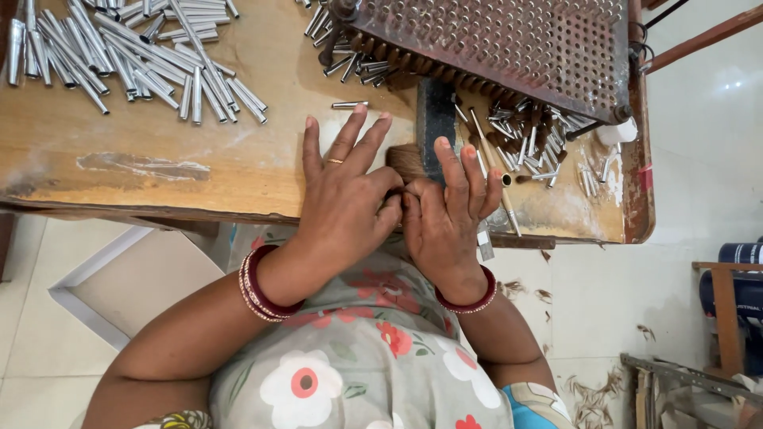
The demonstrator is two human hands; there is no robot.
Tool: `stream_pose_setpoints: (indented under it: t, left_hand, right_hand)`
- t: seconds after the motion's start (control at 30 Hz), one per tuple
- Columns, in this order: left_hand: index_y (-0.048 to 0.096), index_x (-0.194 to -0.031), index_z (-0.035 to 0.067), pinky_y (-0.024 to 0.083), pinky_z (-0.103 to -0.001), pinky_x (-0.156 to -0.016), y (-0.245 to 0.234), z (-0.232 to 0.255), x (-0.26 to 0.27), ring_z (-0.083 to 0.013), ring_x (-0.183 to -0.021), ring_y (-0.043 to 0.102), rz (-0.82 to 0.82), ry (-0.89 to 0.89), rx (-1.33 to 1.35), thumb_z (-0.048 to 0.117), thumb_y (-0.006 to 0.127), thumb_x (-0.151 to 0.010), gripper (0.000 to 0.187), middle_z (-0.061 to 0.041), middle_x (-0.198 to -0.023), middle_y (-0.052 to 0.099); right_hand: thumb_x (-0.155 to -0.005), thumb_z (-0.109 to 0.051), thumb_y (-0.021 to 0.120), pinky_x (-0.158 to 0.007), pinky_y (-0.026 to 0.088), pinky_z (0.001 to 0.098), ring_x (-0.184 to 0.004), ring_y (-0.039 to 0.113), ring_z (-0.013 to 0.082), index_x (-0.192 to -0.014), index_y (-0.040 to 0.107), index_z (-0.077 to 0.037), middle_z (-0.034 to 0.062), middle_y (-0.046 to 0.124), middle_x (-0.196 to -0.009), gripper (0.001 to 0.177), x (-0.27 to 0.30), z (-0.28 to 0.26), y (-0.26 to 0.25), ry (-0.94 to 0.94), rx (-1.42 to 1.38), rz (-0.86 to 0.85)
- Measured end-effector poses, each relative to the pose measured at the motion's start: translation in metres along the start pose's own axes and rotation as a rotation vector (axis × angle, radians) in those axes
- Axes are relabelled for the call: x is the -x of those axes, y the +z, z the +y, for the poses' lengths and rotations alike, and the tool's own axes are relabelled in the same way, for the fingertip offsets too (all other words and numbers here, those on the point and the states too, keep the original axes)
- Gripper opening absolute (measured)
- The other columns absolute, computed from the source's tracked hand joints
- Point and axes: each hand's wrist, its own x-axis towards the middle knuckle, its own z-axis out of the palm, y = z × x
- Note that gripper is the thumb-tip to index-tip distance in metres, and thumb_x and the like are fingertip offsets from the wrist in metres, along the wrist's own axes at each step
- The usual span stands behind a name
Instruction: Assembling brushes by manually inserting bundles of fibers into small metal ferrules at a manufacturing workbench.
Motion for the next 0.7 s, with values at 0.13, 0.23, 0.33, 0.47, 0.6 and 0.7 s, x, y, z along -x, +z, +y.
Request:
stream_pose_setpoints:
  t: [0.13, 0.23, 0.33, 0.47, 0.6, 0.7]
  left_hand:
    - [0.073, -0.090, 0.012, 0.007, -0.068, -0.120, -0.014, 0.008, -0.004, -0.0398, -0.153, 0.029, 0.012, 0.015, 0.029, 0.022, 0.078, -0.077, 0.018, -0.020, -0.155, 0.046]
    - [0.069, -0.099, 0.006, 0.026, -0.061, -0.111, -0.029, 0.023, -0.010, -0.0439, -0.140, 0.040, 0.127, 0.064, 0.208, 0.023, 0.075, -0.076, 0.029, -0.025, -0.143, 0.051]
    - [0.064, -0.099, 0.003, 0.046, -0.050, -0.090, -0.029, 0.035, -0.010, -0.0407, -0.108, 0.058, 0.098, 0.054, 0.464, 0.025, 0.071, -0.087, 0.025, -0.022, -0.112, 0.061]
    - [0.062, -0.093, 0.003, 0.048, -0.042, -0.065, -0.012, 0.045, -0.005, -0.0367, -0.076, 0.064, -0.040, 0.047, 0.654, 0.022, 0.063, -0.103, 0.020, -0.016, -0.081, 0.062]
    - [0.060, -0.095, 0.001, 0.047, -0.041, -0.062, -0.003, 0.053, 0.000, -0.0369, -0.073, 0.062, 0.016, 0.117, 0.699, 0.013, 0.060, -0.106, 0.016, -0.016, -0.080, 0.059]
    - [0.060, -0.096, 0.001, 0.048, -0.039, -0.061, 0.003, 0.059, 0.006, -0.0340, -0.070, 0.062, 0.009, 0.138, 0.770, 0.010, 0.059, -0.105, 0.013, -0.015, -0.080, 0.059]
  right_hand:
    - [-0.111, -0.023, 0.057, -0.128, 0.010, 0.0534, -0.154, 0.028, 0.0336, -0.107, 0.067, -0.008, 0.0170, 0.043, -0.159, 0.018, 0.001, 0.009, -0.015, 0.061, -0.070, 0.076]
    - [-0.113, -0.027, 0.053, -0.132, 0.019, 0.0519, -0.153, 0.035, 0.0315, -0.110, 0.064, -0.005, 0.0161, 0.044, -0.157, 0.025, 0.004, 0.014, -0.030, 0.118, -0.142, 0.253]
    - [-0.112, -0.029, 0.053, -0.128, 0.019, 0.0531, -0.148, 0.038, 0.0330, -0.105, 0.065, -0.006, 0.0172, 0.048, -0.152, 0.027, 0.011, 0.016, -0.034, 0.054, -0.082, 0.275]
    - [-0.109, -0.029, 0.059, -0.125, 0.022, 0.0515, -0.140, 0.045, 0.0327, -0.099, 0.069, -0.009, 0.0144, 0.057, -0.142, 0.024, 0.013, 0.016, -0.037, -0.003, 0.026, 0.320]
    - [-0.108, -0.024, 0.067, -0.110, 0.052, 0.0406, -0.119, 0.065, 0.0291, -0.106, 0.065, 0.001, 0.0133, 0.068, -0.125, 0.024, 0.015, 0.017, -0.044, 0.105, -0.566, 0.268]
    - [-0.097, -0.028, 0.073, -0.086, 0.054, 0.0301, -0.097, 0.066, 0.0205, -0.109, 0.066, 0.002, 0.0136, 0.068, -0.111, 0.033, 0.037, 0.015, -0.025, 0.290, -1.078, 0.282]
